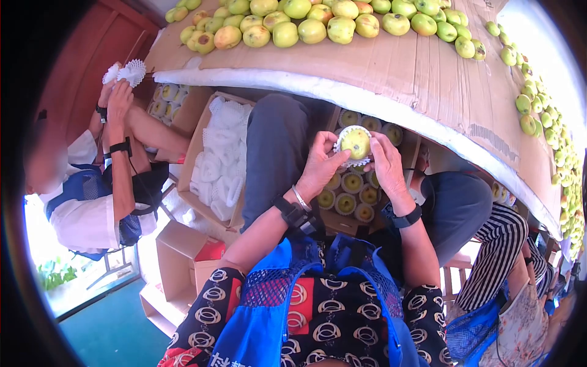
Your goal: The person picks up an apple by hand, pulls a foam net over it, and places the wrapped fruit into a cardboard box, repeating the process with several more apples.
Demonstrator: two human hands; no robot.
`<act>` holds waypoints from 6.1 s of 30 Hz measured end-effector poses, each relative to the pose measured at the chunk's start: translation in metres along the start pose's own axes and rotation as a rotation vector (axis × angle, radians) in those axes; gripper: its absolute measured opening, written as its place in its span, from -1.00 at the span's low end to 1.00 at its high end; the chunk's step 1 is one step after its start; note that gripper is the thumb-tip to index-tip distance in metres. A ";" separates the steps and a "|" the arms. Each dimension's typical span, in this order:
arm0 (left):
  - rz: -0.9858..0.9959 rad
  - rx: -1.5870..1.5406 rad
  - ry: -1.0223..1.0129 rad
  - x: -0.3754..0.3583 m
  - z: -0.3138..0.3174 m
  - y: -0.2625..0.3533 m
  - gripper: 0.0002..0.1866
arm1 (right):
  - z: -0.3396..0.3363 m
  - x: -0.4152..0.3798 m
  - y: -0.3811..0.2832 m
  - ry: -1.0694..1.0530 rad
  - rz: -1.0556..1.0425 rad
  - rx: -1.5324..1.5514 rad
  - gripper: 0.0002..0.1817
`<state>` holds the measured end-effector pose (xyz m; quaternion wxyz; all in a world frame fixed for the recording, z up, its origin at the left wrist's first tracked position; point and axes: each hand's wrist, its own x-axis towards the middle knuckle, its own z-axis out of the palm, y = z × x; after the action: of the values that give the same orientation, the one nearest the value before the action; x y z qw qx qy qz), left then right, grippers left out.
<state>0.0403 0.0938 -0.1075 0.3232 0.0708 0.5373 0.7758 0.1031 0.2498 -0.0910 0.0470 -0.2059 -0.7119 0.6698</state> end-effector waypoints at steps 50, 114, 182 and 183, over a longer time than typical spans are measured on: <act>0.342 0.196 0.055 0.002 0.004 0.008 -0.41 | 0.013 0.001 -0.010 0.203 -0.492 -0.242 -0.87; 0.064 -0.134 -0.158 0.008 -0.025 0.035 -0.54 | 0.021 -0.009 0.021 -0.402 0.005 0.668 -0.25; -0.179 -0.472 0.069 0.006 -0.014 0.001 -0.61 | 0.033 -0.016 0.008 0.035 -0.427 -0.616 -0.61; -0.196 -0.486 0.071 0.007 -0.014 0.000 -0.60 | 0.033 -0.015 0.007 0.010 -0.395 -0.614 -0.59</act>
<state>0.0288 0.0866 -0.1146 0.3852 -0.0886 0.3504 0.8491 0.1070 0.2138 -0.0975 0.1150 -0.0723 -0.9057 0.4017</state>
